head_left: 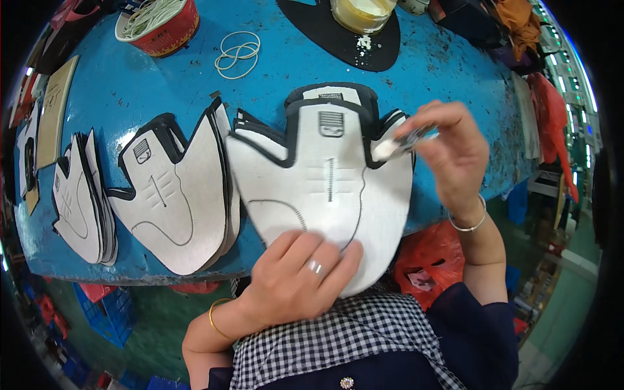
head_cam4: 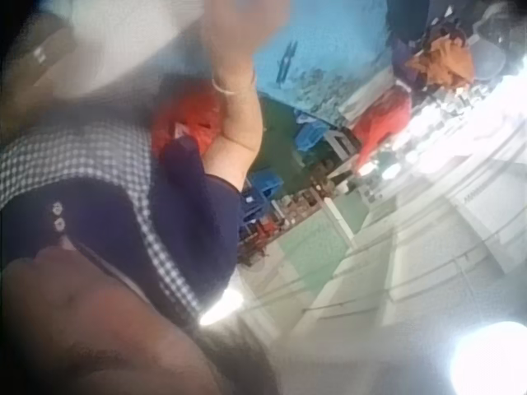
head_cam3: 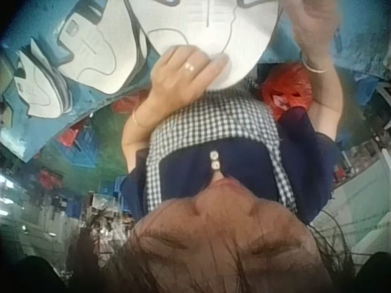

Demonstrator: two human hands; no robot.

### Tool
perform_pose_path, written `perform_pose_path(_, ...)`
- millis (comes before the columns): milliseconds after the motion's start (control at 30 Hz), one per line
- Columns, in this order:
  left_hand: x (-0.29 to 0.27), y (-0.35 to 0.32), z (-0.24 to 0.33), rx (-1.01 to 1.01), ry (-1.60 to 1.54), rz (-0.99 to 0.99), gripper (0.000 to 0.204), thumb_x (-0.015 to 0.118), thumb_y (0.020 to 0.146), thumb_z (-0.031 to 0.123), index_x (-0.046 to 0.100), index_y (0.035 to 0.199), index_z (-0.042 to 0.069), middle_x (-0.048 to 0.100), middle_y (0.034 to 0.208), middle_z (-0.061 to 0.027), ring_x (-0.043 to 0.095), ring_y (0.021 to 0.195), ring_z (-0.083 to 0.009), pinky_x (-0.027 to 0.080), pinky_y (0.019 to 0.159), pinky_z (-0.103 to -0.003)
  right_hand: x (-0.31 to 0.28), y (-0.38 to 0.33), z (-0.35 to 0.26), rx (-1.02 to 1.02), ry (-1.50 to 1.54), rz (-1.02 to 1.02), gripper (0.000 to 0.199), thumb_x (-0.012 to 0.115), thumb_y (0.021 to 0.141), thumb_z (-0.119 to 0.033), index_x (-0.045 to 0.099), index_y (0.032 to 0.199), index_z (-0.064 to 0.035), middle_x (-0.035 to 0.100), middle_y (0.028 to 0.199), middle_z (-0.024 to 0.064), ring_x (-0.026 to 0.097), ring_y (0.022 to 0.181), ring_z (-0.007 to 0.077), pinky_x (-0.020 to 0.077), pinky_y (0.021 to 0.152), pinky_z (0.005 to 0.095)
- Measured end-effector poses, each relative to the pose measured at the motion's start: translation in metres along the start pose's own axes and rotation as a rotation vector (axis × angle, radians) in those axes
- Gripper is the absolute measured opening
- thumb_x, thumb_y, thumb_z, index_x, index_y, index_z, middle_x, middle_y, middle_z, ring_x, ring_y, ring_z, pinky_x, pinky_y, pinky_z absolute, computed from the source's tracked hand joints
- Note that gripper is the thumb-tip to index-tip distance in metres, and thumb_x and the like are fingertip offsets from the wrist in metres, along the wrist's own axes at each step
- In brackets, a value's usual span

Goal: The person applies white adhesive to the center of several white shoe upper components using a small brush.

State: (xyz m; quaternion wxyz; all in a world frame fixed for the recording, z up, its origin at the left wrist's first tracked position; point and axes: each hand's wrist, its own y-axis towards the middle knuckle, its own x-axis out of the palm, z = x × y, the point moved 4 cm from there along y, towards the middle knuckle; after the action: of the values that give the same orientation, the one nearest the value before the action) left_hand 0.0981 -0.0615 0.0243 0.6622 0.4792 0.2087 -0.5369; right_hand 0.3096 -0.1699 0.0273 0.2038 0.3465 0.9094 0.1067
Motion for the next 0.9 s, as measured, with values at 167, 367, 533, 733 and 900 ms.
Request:
perform_pose_path(167, -0.064, -0.048, -0.008, -0.174, 0.130, 0.268, 0.033, 0.071, 0.065, 0.010, 0.077, 0.097, 0.013, 0.052, 0.073, 0.0028, 0.056, 0.071, -0.0171, 0.050, 0.065, -0.037, -0.010, -0.003, 0.008, 0.133, 0.137, 0.049, 0.018, 0.071, 0.090, -0.006, 0.065, 0.107, -0.0005, 0.074, 0.093, 0.0053, 0.065, 0.083, 0.0109, 0.0505, 0.079, 0.0250)
perform_pose_path(367, -0.076, -0.091, -0.072, -0.394, 0.418, 0.311, 0.030, 0.074, 0.058, 0.002, 0.071, 0.088, 0.010, 0.051, 0.073, -0.0037, 0.056, 0.070, -0.0267, 0.045, 0.065, -0.041, 0.017, -0.003, 0.009, 0.024, -0.075, -0.147, 0.016, 0.079, 0.085, -0.011, 0.071, 0.097, -0.0046, 0.073, 0.091, 0.0013, 0.063, 0.077, 0.0094, 0.0508, 0.074, 0.0257)
perform_pose_path(533, -0.047, -0.072, -0.069, -0.448, 0.340, 0.045, 0.030, 0.073, 0.061, -0.004, 0.068, 0.089, 0.005, 0.049, 0.071, -0.0069, 0.054, 0.071, -0.0290, 0.042, 0.074, -0.038, 0.024, -0.001, 0.009, -0.023, -0.157, -0.222, 0.017, 0.080, 0.083, -0.010, 0.071, 0.096, -0.0044, 0.073, 0.091, 0.0015, 0.062, 0.074, 0.0103, 0.0507, 0.072, 0.0252)
perform_pose_path(733, -0.097, -0.107, -0.071, -0.351, 0.522, 0.562, 0.021, 0.070, 0.079, -0.010, 0.067, 0.098, -0.003, 0.064, 0.080, -0.0132, 0.060, 0.070, -0.0267, 0.048, 0.061, -0.038, 0.017, -0.002, 0.014, 0.002, -0.117, -0.177, 0.017, 0.079, 0.085, -0.010, 0.072, 0.099, -0.0044, 0.075, 0.092, 0.0019, 0.061, 0.074, 0.0103, 0.0498, 0.074, 0.0248)
perform_pose_path(900, -0.150, -0.115, -0.053, -0.264, 1.071, 0.807, 0.012, 0.071, 0.089, -0.007, 0.061, 0.095, -0.006, 0.063, 0.078, -0.0155, 0.059, 0.066, -0.0240, 0.048, 0.057, -0.033, 0.014, -0.002, 0.018, -0.001, -0.065, -0.127, 0.018, 0.078, 0.087, -0.011, 0.071, 0.102, -0.0035, 0.076, 0.092, 0.0026, 0.062, 0.077, 0.0098, 0.0503, 0.073, 0.0247)
